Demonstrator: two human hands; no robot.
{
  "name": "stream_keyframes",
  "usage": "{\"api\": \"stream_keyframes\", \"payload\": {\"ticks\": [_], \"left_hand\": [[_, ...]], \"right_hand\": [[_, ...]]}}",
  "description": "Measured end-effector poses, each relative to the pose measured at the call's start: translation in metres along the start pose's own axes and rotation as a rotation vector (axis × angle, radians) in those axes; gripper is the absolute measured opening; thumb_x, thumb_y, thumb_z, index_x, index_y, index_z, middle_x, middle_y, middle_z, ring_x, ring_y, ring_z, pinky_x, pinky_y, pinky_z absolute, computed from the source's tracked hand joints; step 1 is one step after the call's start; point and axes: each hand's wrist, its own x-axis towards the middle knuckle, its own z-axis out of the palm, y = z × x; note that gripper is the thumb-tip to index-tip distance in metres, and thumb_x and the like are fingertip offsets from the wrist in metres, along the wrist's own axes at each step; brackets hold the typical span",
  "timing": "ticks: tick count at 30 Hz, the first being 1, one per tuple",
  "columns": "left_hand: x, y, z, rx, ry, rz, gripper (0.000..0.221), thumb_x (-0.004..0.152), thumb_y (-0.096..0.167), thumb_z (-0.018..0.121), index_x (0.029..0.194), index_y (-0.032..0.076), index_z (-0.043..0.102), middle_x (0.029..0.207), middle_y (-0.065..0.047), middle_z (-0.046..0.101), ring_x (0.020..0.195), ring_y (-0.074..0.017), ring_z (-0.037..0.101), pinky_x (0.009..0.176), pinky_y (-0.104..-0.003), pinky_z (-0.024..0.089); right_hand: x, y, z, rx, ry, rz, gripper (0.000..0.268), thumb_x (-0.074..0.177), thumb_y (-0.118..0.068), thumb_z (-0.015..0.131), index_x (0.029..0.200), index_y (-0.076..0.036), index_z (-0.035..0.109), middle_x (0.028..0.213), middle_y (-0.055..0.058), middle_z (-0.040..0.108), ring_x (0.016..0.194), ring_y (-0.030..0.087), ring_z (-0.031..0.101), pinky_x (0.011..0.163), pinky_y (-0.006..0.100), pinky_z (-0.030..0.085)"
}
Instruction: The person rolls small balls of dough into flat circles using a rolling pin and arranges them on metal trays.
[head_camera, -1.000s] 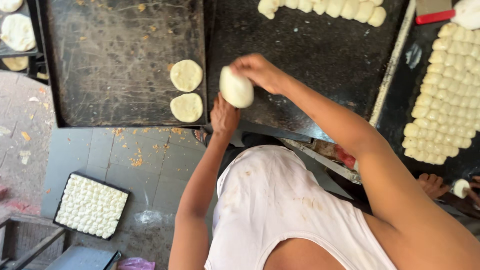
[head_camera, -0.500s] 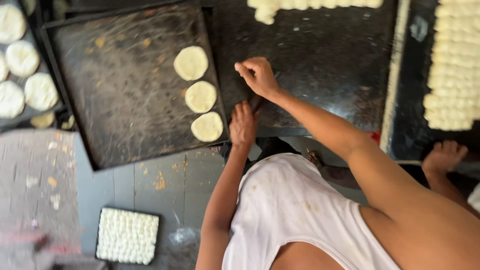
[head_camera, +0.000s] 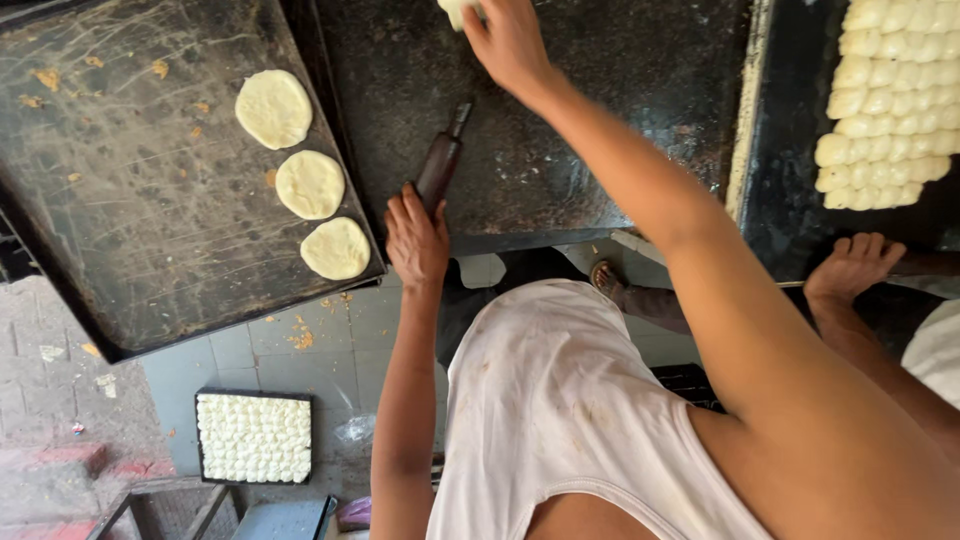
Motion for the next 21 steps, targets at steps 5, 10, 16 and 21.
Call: {"api": "stream_keyframes", "payload": {"ticks": [5,10,16,21], "left_hand": [[0.001,0.008,-0.001,0.035,0.052,-0.025,0.054,0.103,0.035,0.068,0.135,-0.004,0.050,0.112,-0.018,0.058,0.098,-0.0339,0.066,0.068,-0.040,0.060],[0.002,0.013,-0.001,0.047,0.078,-0.030,0.056,0.101,0.036,0.069,0.135,-0.004,0.050,0.111,-0.018,0.057,0.097,-0.0352,0.065,0.068,-0.040,0.061],[0.002,0.016,0.002,0.025,0.035,-0.097,0.056,0.102,0.034,0.068,0.136,-0.006,0.048,0.113,-0.019,0.056,0.098,-0.0367,0.065,0.066,-0.042,0.060],[0.001,0.019,0.006,0.036,0.075,-0.101,0.055,0.102,0.033,0.068,0.137,-0.005,0.048,0.114,-0.018,0.056,0.096,-0.0355,0.064,0.068,-0.042,0.059]], "right_hand": [[-0.091,-0.098,-0.126,-0.046,-0.099,0.060,0.045,0.103,-0.019,0.067,0.143,-0.001,0.055,0.130,0.022,0.056,0.120,0.038,0.058,0.097,0.048,0.052],[-0.106,-0.108,-0.121,-0.269,-0.211,0.016,0.059,0.082,-0.025,0.080,0.129,0.004,0.061,0.127,0.021,0.059,0.117,0.040,0.055,0.093,0.053,0.048],[-0.076,-0.054,-0.062,-0.040,-0.233,0.124,0.031,0.109,0.004,0.063,0.138,-0.005,0.068,0.157,0.011,0.054,0.150,0.028,0.044,0.123,0.040,0.045],[-0.113,-0.083,-0.094,-0.095,-0.451,-0.244,0.064,0.090,-0.008,0.066,0.151,-0.003,0.050,0.165,0.017,0.037,0.154,0.034,0.029,0.125,0.052,0.022]]}}
